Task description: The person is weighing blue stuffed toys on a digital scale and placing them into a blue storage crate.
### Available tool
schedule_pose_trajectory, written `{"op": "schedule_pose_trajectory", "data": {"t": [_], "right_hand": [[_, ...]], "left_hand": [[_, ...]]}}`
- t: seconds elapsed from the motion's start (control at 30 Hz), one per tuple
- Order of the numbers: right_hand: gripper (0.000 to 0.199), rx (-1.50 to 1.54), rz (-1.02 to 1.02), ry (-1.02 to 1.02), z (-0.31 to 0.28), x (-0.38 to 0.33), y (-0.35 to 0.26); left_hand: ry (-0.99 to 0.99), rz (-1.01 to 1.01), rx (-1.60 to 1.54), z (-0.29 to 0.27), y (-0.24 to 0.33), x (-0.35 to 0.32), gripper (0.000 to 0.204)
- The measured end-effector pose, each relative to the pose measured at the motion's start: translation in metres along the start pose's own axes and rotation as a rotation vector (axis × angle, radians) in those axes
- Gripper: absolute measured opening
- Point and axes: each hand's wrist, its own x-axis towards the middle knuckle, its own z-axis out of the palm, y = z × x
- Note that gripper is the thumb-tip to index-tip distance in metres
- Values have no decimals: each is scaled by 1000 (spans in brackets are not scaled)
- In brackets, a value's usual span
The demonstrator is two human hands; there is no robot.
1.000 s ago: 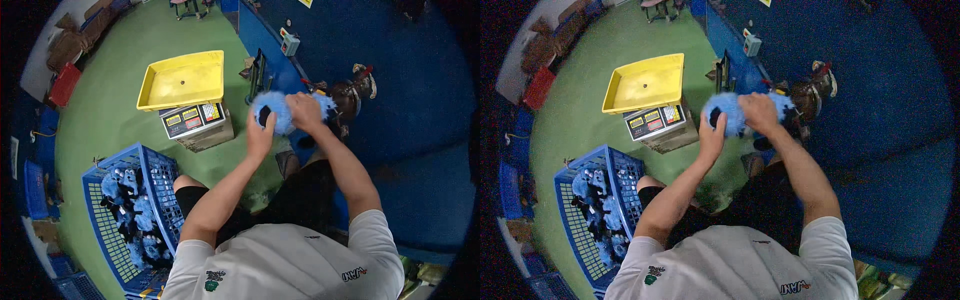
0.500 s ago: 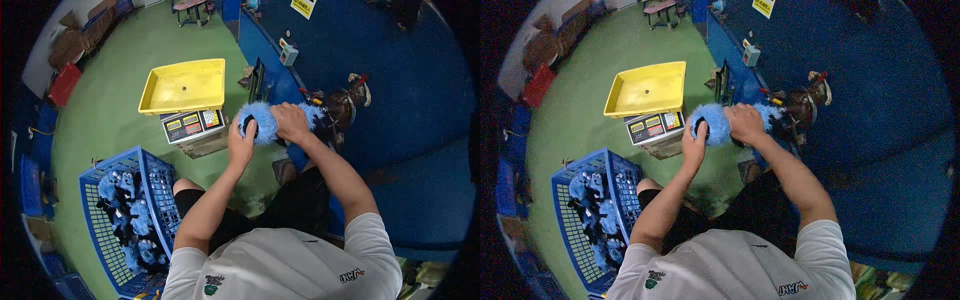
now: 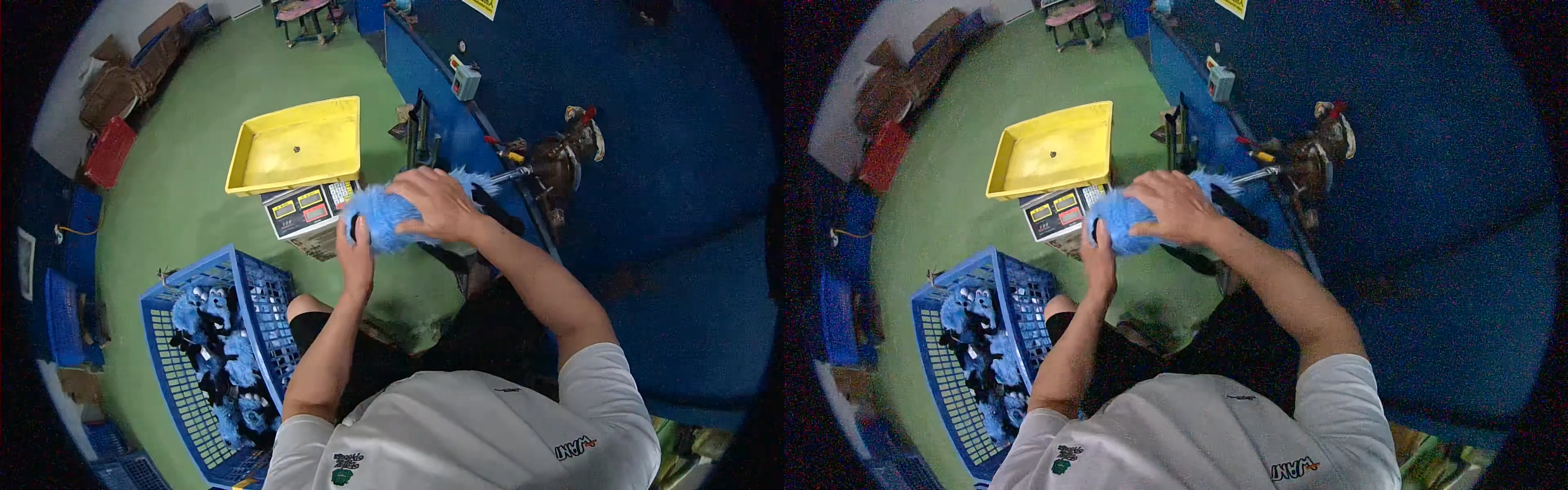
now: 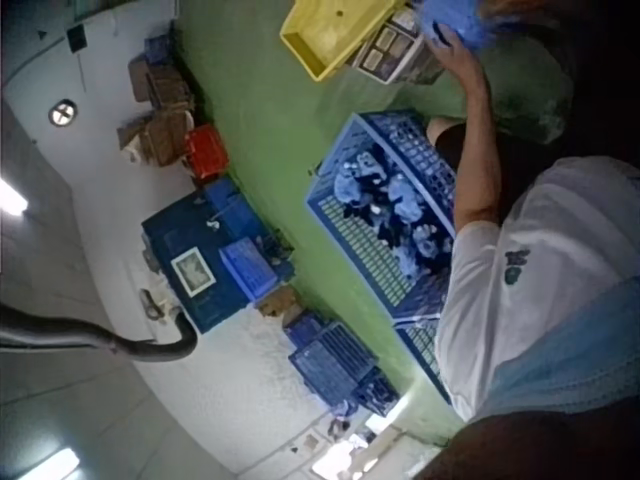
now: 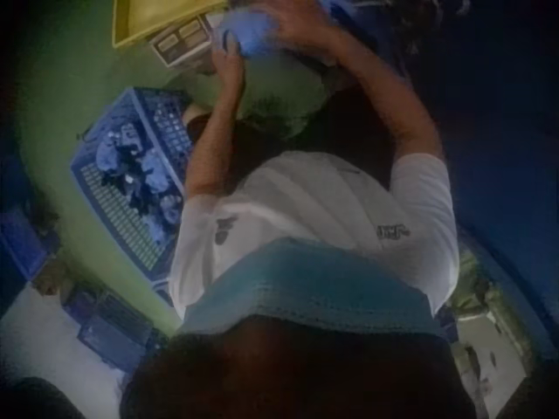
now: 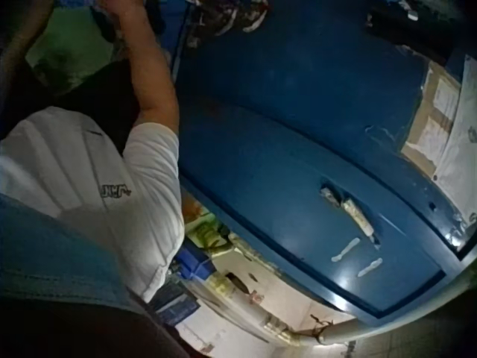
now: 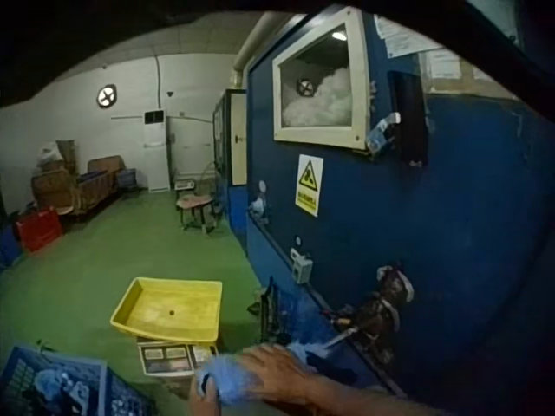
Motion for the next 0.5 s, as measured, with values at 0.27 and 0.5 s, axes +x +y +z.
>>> {"op": "schedule_pose_trajectory", "data": {"t": [0.27,0.5], "right_hand": [[33,-345,496,-16,-34,-47,82],[36,-320,596,-145,-37,-42,84]], "left_hand": [[-244,313,397,80,-3,1,54],[-137,259,272,65,-1,16,51]]}}
